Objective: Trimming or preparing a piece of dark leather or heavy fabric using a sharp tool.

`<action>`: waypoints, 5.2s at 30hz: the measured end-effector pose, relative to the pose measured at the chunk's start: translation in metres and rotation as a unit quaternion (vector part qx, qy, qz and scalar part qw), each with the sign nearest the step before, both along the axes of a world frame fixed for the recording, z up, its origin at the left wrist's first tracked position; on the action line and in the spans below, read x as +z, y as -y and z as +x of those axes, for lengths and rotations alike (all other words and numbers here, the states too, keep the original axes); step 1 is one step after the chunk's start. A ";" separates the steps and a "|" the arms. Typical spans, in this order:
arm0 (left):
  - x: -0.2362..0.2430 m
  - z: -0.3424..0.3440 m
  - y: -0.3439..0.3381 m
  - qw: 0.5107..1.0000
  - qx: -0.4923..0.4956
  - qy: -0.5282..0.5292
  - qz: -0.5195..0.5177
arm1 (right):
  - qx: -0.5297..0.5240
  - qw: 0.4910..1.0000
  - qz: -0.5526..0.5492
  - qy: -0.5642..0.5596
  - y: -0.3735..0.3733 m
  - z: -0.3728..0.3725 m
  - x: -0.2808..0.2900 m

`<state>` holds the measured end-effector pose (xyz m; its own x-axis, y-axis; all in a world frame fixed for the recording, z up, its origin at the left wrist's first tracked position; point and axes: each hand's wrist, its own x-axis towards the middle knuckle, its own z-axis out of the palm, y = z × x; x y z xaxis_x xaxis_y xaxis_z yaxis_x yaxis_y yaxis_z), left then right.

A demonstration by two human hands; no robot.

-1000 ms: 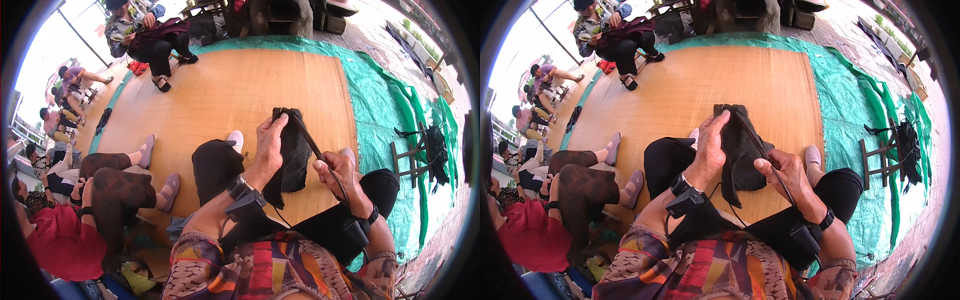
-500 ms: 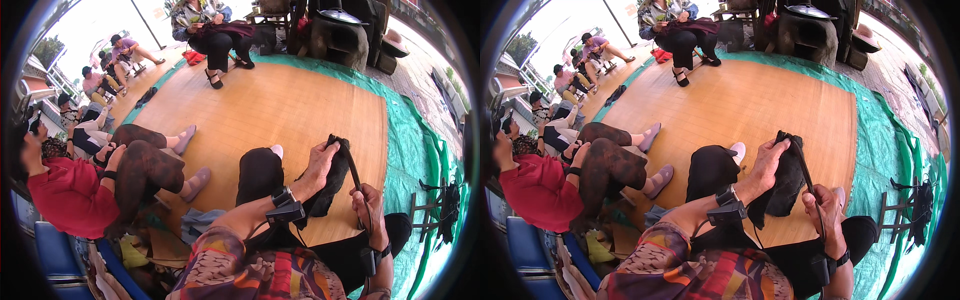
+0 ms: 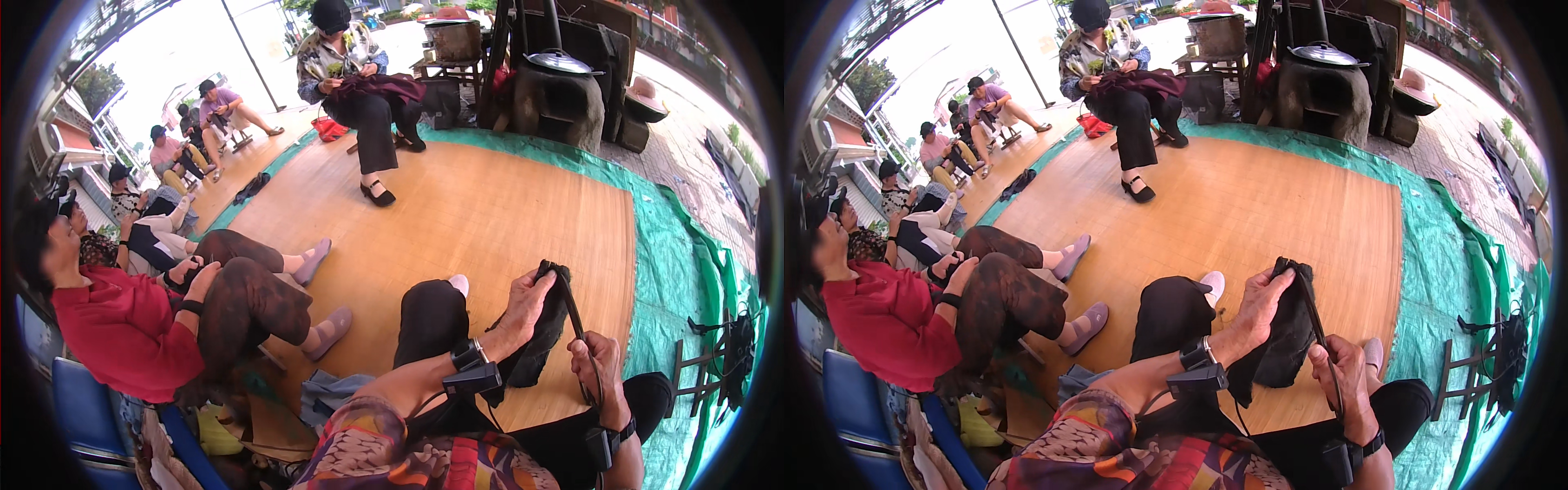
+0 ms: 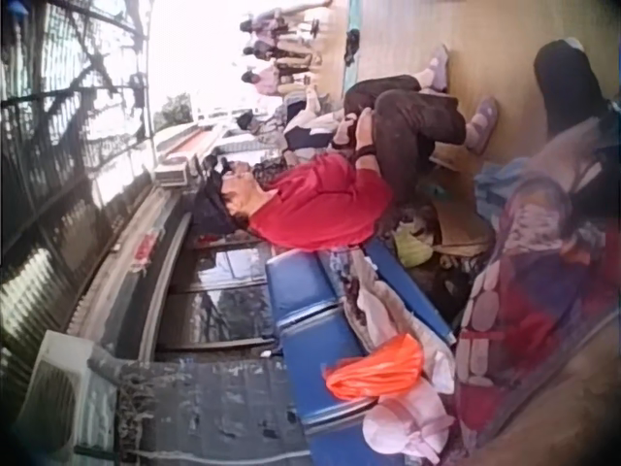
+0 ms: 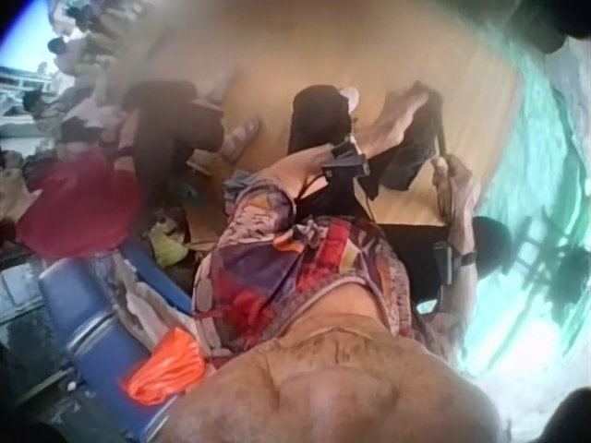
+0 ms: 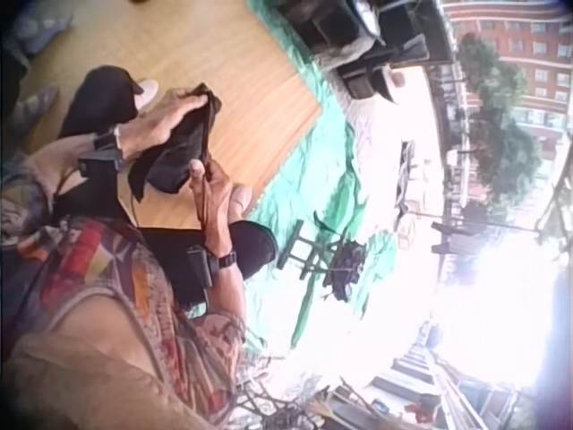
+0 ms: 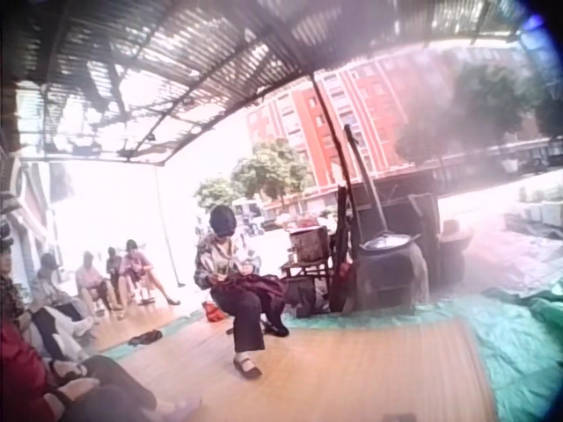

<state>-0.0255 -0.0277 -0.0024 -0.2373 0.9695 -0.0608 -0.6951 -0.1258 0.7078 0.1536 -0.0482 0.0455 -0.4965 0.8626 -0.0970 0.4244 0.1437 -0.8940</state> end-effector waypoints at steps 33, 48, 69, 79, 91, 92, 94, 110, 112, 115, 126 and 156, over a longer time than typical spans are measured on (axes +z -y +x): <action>-0.003 -0.003 -0.008 0.998 -0.015 -0.036 0.041 | -0.038 0.998 -0.018 -0.035 0.001 -0.004 -0.009; 0.001 -0.002 -0.004 0.999 -0.016 -0.047 0.022 | -0.016 1.000 0.016 -0.020 0.000 -0.002 -0.015; 0.001 -0.001 -0.004 0.999 -0.003 -0.036 0.015 | -0.026 0.998 -0.024 -0.051 0.001 0.000 -0.011; 0.000 -0.002 -0.002 0.996 0.007 -0.081 0.026 | -0.024 1.000 0.011 -0.003 0.000 -0.002 -0.015; 0.003 -0.003 -0.001 0.997 -0.017 -0.074 -0.011 | -0.052 0.987 0.014 -0.152 0.005 0.002 -0.001; 0.001 -0.002 -0.001 0.997 -0.018 -0.073 -0.012 | -0.053 0.984 0.024 -0.167 0.005 0.002 0.003; 0.000 -0.002 -0.002 0.997 -0.005 -0.079 -0.001 | -0.043 0.989 0.003 -0.142 0.002 0.003 0.000; 0.000 -0.005 0.000 0.996 -0.044 -0.073 0.039 | -0.014 0.998 0.012 -0.056 0.001 0.001 -0.016; 0.001 -0.004 -0.001 0.997 -0.045 -0.057 0.027 | -0.029 0.993 0.000 -0.112 0.005 -0.001 -0.003; 0.008 -0.005 0.002 0.998 -0.046 -0.029 0.009 | -0.039 0.996 -0.021 -0.078 0.000 0.001 -0.002; 0.008 -0.006 0.003 0.999 -0.016 -0.049 0.016 | -0.040 0.999 0.006 -0.025 0.002 -0.001 -0.010; 0.010 -0.006 0.003 0.994 0.007 -0.109 0.028 | -0.020 0.997 -0.039 -0.065 0.001 0.006 0.007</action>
